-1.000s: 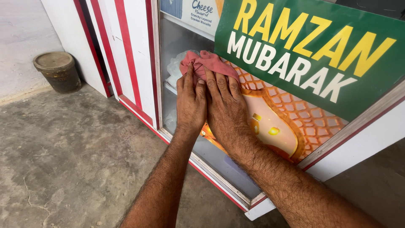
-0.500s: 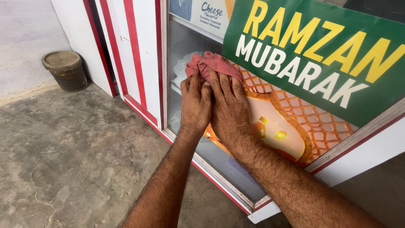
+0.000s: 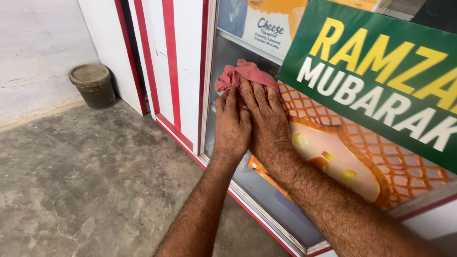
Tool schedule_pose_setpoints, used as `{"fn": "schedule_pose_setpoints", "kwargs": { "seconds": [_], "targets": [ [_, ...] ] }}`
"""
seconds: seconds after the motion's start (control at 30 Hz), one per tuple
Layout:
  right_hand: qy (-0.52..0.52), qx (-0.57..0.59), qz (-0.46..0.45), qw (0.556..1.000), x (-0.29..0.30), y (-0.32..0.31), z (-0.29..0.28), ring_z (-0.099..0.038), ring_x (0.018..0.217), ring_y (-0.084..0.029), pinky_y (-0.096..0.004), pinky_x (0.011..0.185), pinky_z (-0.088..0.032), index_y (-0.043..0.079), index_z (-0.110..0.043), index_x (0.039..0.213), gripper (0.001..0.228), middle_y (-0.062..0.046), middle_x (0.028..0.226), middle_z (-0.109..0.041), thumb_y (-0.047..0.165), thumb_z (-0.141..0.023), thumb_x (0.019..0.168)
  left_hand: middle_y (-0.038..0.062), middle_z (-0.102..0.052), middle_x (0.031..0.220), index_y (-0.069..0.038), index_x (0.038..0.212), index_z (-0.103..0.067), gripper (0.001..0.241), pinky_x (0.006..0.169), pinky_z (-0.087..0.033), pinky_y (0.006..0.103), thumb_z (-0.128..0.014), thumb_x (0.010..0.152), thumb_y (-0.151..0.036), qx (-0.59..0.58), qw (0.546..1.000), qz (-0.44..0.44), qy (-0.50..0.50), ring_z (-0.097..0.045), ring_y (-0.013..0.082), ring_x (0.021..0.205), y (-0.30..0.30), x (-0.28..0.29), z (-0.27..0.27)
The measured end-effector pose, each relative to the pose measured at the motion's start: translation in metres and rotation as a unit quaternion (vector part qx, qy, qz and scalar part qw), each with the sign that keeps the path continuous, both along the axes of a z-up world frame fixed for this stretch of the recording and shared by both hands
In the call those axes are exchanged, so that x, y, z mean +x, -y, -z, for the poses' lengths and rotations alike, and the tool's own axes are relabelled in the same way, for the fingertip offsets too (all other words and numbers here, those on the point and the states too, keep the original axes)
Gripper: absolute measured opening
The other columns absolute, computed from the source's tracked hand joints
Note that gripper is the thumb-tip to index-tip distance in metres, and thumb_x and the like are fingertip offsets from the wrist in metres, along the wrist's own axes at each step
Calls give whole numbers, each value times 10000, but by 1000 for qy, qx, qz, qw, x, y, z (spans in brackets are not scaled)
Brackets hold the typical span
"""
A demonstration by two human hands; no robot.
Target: Cleaning the exterior and shelves of a store display case using a cloth.
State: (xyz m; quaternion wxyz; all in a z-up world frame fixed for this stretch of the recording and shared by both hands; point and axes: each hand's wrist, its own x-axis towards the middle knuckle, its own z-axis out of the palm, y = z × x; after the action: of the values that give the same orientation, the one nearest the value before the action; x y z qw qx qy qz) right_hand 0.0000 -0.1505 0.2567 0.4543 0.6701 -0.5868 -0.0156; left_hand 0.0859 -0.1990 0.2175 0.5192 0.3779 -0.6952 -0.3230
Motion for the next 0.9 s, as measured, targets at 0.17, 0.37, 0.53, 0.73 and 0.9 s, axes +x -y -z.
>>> {"fn": "schedule_pose_setpoints", "kwargs": {
  "seconds": [0.17,0.37,0.53,0.73,0.9],
  "targets": [
    [5,5,-11,1000,9,29,0,-215,1535,-327,-517,1242,-158,33,-394,1551,710,-178,1650,-303,324,-588,932,211,-339,1509,-30,1573,-303,596,1147,-428,442,-459,1006,-125,25,999,19,-7,-459,343,1394,18,16,-1],
    [-40,-14,-14,999,20,50,-10,-251,1508,-340,-490,1222,-180,23,-437,1539,734,-186,1626,-337,333,-585,890,183,-414,1476,-55,1519,-397,537,1142,-457,441,-485,1009,-199,33,999,7,3,-512,326,1355,29,39,-21],
    [27,58,-59,996,20,76,-21,-373,1407,-354,-501,1241,-265,-12,-548,1435,541,-178,1392,-505,237,-617,959,172,-444,1409,-91,1500,-429,494,1144,-430,443,-348,1067,-315,74,997,10,-32,-488,302,1349,44,48,-37],
    [102,8,-209,972,38,91,-61,-462,1367,-380,-507,1194,-358,-30,-563,1345,489,-199,1302,-534,219,-652,933,175,-484,1413,-86,1499,-451,532,1165,-379,477,-320,1090,-401,-3,995,-56,-88,-458,325,1355,43,63,-68],
    [128,17,-243,962,48,117,-76,-449,1406,-351,-492,1221,-345,-42,-541,1409,483,-211,1411,-505,228,-609,1014,223,-442,1427,-55,1517,-388,535,1158,-380,496,-296,1106,-386,-44,989,-99,-104,-435,353,1377,59,70,-76]
  ]
}}
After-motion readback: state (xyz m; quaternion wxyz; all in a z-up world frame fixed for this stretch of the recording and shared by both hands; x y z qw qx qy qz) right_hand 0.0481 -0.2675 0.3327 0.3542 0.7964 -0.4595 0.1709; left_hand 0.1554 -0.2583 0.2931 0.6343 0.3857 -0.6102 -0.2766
